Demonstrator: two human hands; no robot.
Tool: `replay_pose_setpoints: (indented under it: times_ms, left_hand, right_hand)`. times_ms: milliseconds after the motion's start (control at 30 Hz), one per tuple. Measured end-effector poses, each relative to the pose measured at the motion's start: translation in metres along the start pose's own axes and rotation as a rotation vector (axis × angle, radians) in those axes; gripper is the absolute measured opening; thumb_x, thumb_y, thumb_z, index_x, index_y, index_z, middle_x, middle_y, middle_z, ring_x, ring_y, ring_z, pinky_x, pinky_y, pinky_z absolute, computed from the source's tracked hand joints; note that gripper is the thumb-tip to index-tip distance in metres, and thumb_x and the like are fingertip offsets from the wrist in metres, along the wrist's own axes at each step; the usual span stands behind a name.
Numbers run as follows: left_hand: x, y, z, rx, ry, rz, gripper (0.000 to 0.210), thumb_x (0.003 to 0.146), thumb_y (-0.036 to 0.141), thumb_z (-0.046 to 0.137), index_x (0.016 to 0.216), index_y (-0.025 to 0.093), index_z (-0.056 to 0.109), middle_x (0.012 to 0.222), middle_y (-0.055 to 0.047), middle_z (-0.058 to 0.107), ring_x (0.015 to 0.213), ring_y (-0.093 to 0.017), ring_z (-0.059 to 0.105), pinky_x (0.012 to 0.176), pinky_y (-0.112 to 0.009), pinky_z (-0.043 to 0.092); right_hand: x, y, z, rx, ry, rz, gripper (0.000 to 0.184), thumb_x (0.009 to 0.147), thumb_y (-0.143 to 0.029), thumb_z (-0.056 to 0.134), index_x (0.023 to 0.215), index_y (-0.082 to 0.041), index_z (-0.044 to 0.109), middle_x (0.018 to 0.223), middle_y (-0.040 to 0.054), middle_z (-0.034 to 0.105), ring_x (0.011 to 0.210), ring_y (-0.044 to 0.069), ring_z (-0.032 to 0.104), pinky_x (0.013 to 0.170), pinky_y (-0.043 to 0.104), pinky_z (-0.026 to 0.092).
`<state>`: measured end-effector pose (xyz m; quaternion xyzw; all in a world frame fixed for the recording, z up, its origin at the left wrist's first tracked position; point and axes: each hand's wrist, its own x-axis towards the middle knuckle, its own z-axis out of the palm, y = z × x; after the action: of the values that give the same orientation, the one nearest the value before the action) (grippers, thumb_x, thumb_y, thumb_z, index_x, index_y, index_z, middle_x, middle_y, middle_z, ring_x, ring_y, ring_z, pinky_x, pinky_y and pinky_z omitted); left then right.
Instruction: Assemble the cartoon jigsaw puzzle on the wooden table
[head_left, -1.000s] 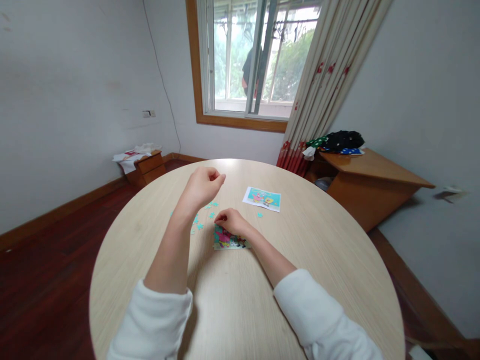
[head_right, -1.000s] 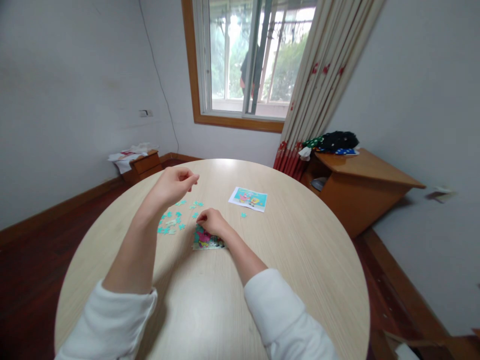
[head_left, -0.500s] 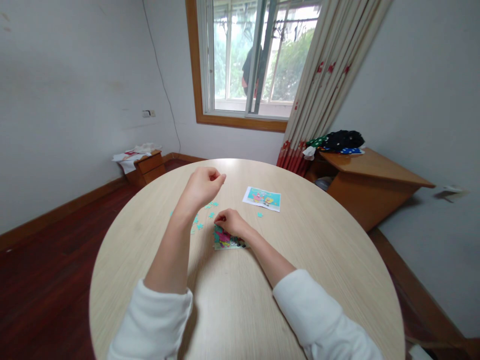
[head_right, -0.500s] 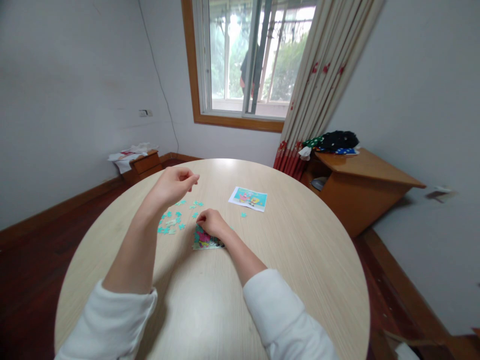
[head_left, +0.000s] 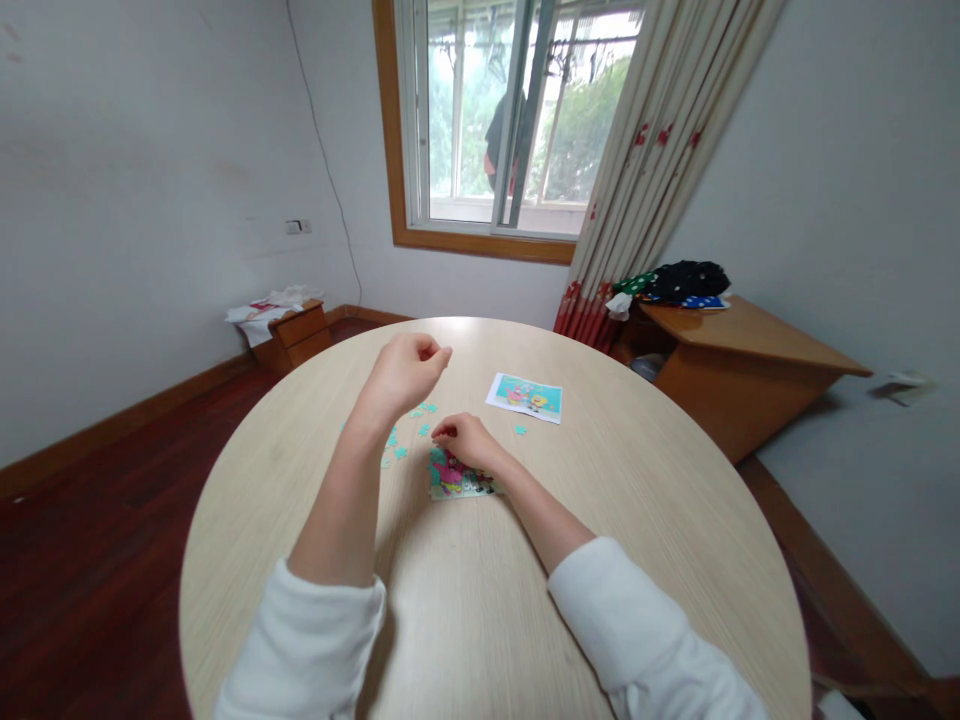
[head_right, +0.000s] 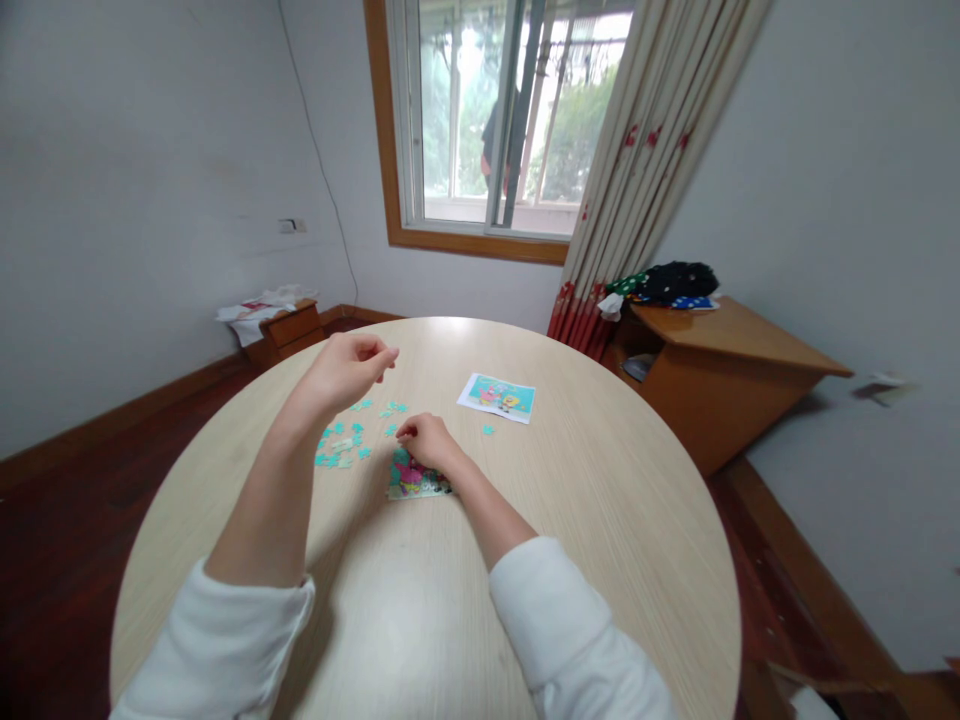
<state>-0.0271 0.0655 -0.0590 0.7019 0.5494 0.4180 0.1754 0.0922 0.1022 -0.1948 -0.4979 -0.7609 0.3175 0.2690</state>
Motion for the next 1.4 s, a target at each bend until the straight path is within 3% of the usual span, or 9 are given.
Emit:
replay_pose_setpoints:
  times_ms: [333, 833, 1400]
  left_hand:
    - [-0.0010, 0.0011, -0.0022, -0.024, 0.008, -0.024, 0.029, 0.076, 0.035, 0.051, 0.054, 0.016, 0.053, 0.049, 0.001, 0.046, 0.048, -0.010, 0.036, 0.049, -0.026, 0.025]
    - [-0.0006, -0.0008, -0.0019, -0.030, 0.011, -0.020, 0.028, 0.076, 0.033, 0.051, 0.054, 0.016, 0.054, 0.048, 0.001, 0.045, 0.048, -0.010, 0.036, 0.049, -0.026, 0.025]
    - [-0.0012, 0.0004, -0.0025, -0.025, 0.017, -0.030, 0.028, 0.076, 0.032, 0.050, 0.053, 0.016, 0.053, 0.048, 0.001, 0.046, 0.048, -0.011, 0.036, 0.050, -0.027, 0.025]
  right_hand:
    - [0.0015, -0.0032, -0.0050, 0.050, 0.075, 0.058, 0.015, 0.076, -0.009, 0.057, 0.080, -0.011, 0.071, 0.076, 0.0071, 0.071, 0.067, 0.012, 0.061, 0.064, 0.021, 0.045]
    - [0.0006, -0.0044, -0.0081, 0.029, 0.089, 0.076, 0.017, 0.074, -0.008, 0.057, 0.082, -0.012, 0.071, 0.075, 0.0063, 0.070, 0.067, 0.012, 0.061, 0.065, 0.021, 0.045]
    - [-0.0016, -0.0070, -0.0077, -0.041, -0.067, 0.012, 0.011, 0.062, -0.013, 0.069, 0.073, -0.012, 0.067, 0.065, -0.0017, 0.057, 0.060, 0.009, 0.048, 0.056, 0.020, 0.036]
